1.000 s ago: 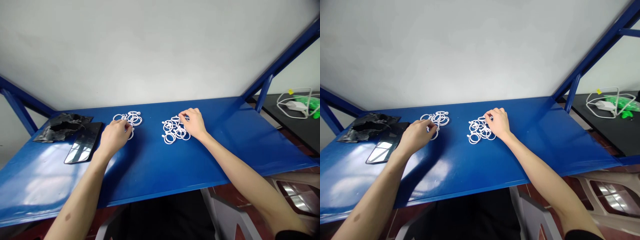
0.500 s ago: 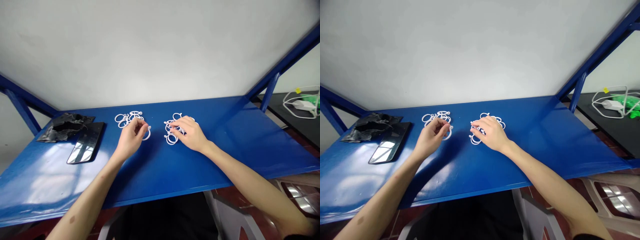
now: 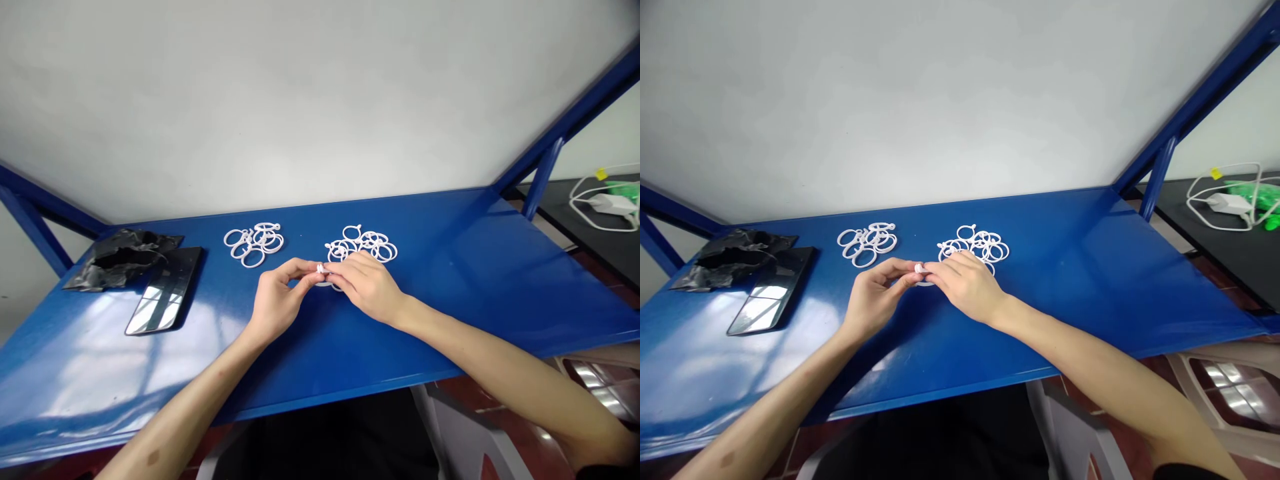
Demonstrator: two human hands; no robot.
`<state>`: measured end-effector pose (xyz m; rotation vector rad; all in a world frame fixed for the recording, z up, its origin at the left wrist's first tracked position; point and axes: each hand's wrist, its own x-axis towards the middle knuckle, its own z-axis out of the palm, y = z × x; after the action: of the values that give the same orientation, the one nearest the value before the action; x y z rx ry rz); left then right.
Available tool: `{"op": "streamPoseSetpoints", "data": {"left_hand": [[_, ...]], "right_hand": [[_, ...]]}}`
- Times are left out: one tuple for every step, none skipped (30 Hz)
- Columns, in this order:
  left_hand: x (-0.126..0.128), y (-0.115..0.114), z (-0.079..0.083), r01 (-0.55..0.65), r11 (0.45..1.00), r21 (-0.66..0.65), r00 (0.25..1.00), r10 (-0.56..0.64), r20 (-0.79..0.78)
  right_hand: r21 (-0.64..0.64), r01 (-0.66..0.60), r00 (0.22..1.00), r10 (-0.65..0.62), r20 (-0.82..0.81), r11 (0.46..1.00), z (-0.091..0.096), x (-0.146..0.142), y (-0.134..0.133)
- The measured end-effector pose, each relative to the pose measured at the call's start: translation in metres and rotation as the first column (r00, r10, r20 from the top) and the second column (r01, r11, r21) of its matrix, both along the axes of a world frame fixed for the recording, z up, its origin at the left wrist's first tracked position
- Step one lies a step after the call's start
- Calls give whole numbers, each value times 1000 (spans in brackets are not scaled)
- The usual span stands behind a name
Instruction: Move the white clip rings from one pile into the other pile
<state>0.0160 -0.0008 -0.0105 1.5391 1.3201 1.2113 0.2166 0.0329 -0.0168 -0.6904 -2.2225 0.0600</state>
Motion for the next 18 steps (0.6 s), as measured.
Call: {"op": "streamPoseSetpoints", "data": {"left_hand": [[0,-2,0,-10,1000,14,999,10,-45],[0,-3,0,-20,999,31,996,23,-91],[1,-5,0,-28,998,50,990,35,-134],[2,-7,0,-33,997,71,984,45,-172],[3,-9,0,-33,995,93,977,51,-205],[4,-10,-1,-29,993,115,971,55,-231],[4,-11,-1,-23,990,136,966,58,-253],[5,-11,-1,-14,988,151,961,56,-272],[4,-9,-1,-1,987,160,956,47,-289],[3,-7,-1,24,986,164,950,28,-310],[1,-4,0,58,985,165,941,1,-339],[-3,0,1,89,982,169,926,-19,-378],[-9,6,2,119,978,174,902,-33,-430],[-16,12,2,117,973,199,869,-4,-494],[-25,17,3,65,969,237,827,81,-557],[-34,23,2,-2,960,281,762,184,-621],[-44,28,1,-52,949,312,673,265,-691],[-54,33,0,-92,938,334,577,323,-750]], "right_hand": [[44,3,999,-4,35,999,-1,0,-1],[73,3,998,-8,67,997,-2,0,-2],[91,0,995,-9,95,996,-3,0,-3],[105,-3,993,-10,119,994,-4,0,-5],[121,-7,990,-11,143,993,-5,0,-6],[139,-9,986,-14,167,990,-6,0,-7],[160,-11,982,-20,188,987,-6,0,-9],[179,-12,978,-26,206,984,-5,1,-9],[193,-15,975,-28,219,981,-4,1,-9],[202,-20,973,-27,228,979,-2,2,-7],[203,-19,972,-29,232,979,0,3,-4],[194,-4,972,-42,231,981,3,5,1],[178,24,971,-65,230,984,6,8,7],[151,76,966,-110,233,986,9,11,16],[116,159,957,-182,226,980,11,15,26],[79,240,940,-252,232,968,12,19,38],[43,309,920,-311,241,950,13,24,49],[4,354,903,-344,257,935,12,28,61]]}}
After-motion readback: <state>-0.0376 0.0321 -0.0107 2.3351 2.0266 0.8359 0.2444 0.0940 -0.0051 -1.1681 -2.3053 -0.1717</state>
